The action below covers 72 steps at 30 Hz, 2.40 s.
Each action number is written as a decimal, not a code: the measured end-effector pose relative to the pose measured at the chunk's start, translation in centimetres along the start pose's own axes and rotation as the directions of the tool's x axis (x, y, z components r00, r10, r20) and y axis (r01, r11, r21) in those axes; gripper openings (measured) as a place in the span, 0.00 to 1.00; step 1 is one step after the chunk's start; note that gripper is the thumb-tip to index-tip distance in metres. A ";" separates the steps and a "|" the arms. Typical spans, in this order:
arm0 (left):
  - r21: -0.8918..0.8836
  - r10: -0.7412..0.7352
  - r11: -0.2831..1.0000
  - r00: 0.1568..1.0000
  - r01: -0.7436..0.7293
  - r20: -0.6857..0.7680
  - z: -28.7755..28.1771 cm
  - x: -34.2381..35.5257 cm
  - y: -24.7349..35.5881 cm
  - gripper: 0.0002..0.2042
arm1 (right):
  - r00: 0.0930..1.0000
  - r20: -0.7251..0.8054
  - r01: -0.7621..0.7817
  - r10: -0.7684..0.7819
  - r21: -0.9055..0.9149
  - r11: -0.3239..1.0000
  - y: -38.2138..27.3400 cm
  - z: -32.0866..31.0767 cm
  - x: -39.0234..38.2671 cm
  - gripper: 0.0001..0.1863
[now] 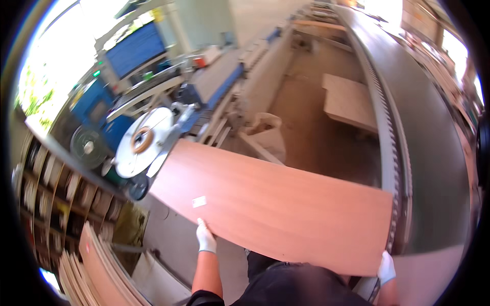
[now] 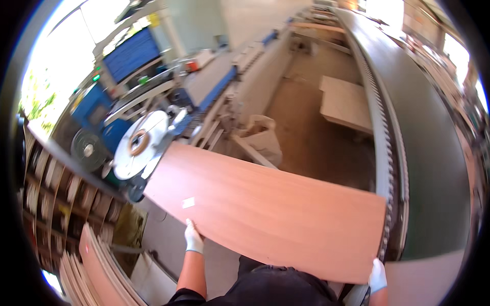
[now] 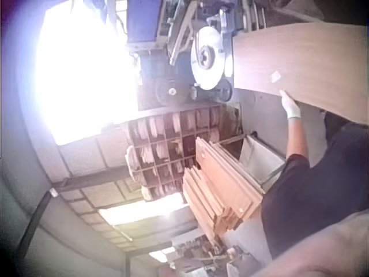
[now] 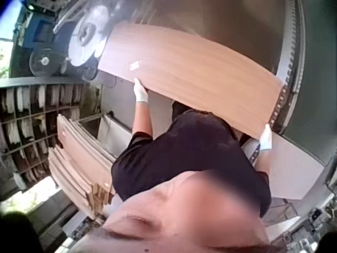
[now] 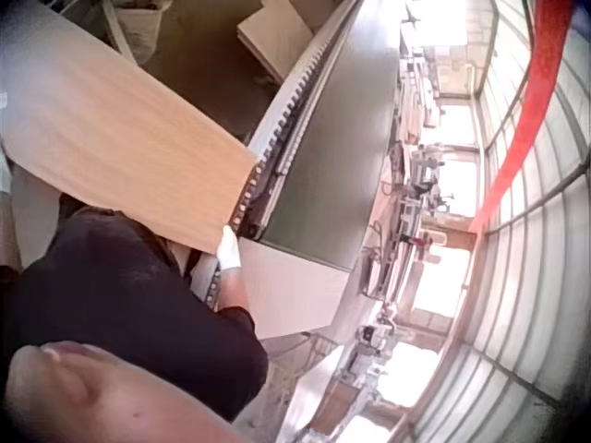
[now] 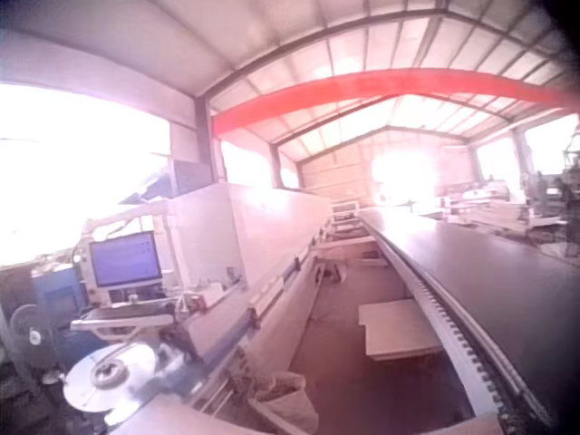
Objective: The person picks up wooden panels from a cart and feeds them into an edge-banding machine, walking between the supply cart and the machine entrance to process several items.
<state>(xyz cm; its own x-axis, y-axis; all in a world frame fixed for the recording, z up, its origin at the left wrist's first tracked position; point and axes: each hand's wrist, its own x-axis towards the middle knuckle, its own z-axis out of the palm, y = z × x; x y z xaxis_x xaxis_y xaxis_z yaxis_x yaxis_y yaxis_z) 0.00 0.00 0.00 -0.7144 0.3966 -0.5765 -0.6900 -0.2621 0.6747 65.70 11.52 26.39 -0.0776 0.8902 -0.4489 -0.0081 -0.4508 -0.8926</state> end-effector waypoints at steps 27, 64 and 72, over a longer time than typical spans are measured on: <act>0.367 -0.291 0.903 0.947 0.224 0.137 -0.9 2.9 21.3 0.32 | 0.830 -0.369 0.159 0.418 0.875 0.458 22.2 27.4 -1.5 0.35; 0.445 -0.178 0.890 0.975 0.103 0.131 8.8 22.2 26.3 0.25 | 0.680 -0.656 0.086 0.327 0.514 0.853 15.2 26.7 14.9 0.30; 0.408 -0.176 0.908 0.970 0.096 0.165 15.6 26.6 24.3 0.25 | 0.720 -0.632 0.104 0.286 0.507 0.856 12.2 26.7 22.4 0.30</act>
<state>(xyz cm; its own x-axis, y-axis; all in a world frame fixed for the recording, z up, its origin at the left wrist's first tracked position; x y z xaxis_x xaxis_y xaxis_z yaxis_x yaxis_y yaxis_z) -33.95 17.87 8.28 -0.5524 0.5761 -0.6025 -0.6472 0.1591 0.7455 37.29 24.17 6.58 0.5716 0.5536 -0.6057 -0.5200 -0.3267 -0.7892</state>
